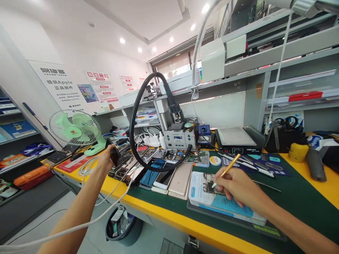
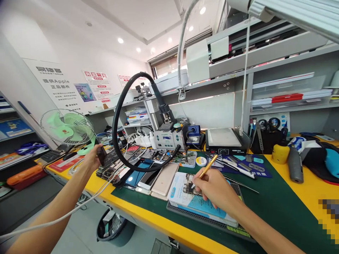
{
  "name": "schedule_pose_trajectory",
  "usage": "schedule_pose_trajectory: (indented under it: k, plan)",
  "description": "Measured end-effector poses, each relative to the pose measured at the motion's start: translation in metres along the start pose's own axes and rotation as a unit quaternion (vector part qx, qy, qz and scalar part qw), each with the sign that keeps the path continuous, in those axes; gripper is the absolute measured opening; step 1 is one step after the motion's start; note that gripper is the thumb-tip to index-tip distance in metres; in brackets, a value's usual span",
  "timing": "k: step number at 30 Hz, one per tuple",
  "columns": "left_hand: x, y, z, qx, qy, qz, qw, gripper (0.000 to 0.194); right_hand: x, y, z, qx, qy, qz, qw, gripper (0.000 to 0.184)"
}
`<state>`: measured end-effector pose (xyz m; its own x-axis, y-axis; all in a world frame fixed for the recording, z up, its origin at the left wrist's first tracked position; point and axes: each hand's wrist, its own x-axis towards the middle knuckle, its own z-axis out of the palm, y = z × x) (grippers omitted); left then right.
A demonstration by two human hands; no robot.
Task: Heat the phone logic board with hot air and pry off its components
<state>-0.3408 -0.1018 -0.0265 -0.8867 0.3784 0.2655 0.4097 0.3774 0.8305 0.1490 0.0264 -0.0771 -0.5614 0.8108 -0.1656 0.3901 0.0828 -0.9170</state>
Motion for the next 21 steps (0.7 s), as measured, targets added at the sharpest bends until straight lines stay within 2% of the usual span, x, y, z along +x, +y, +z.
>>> schedule_pose_trajectory:
  k: [2, 5, 9, 11, 13, 17, 21]
  plan:
    - [0.006, 0.004, -0.003, -0.157, -0.02, -0.063, 0.985, 0.033, -0.001, -0.001, 0.0, 0.001, 0.001, -0.002, 1.0, 0.016]
    - [0.003, 0.003, -0.006, -0.342, -0.051, -0.117, 0.931, 0.035, -0.002, 0.0, 0.0, 0.0, 0.0, -0.001, 1.0, 0.017]
    - [-0.018, -0.008, 0.0, -0.497, -0.097, -0.14, 0.851, 0.039, -0.001, 0.001, -0.001, 0.0, -0.006, -0.001, 1.0, 0.019]
    - [-0.025, -0.013, 0.008, -0.533, -0.109, -0.146, 0.826, 0.037, -0.001, 0.001, -0.001, -0.003, -0.005, 0.006, 1.0, 0.019]
    - [-0.028, -0.017, 0.016, -0.543, -0.106, -0.152, 0.819, 0.037, -0.001, 0.0, -0.001, -0.005, -0.005, 0.012, 1.0, 0.018]
    - [-0.024, -0.02, 0.026, -0.532, -0.093, -0.149, 0.828, 0.035, -0.001, -0.003, -0.001, -0.009, -0.006, 0.02, 1.0, 0.016]
    - [-0.024, -0.017, 0.025, -0.525, -0.111, -0.116, 0.836, 0.052, -0.001, -0.006, 0.0, -0.014, -0.009, 0.022, 1.0, 0.014]
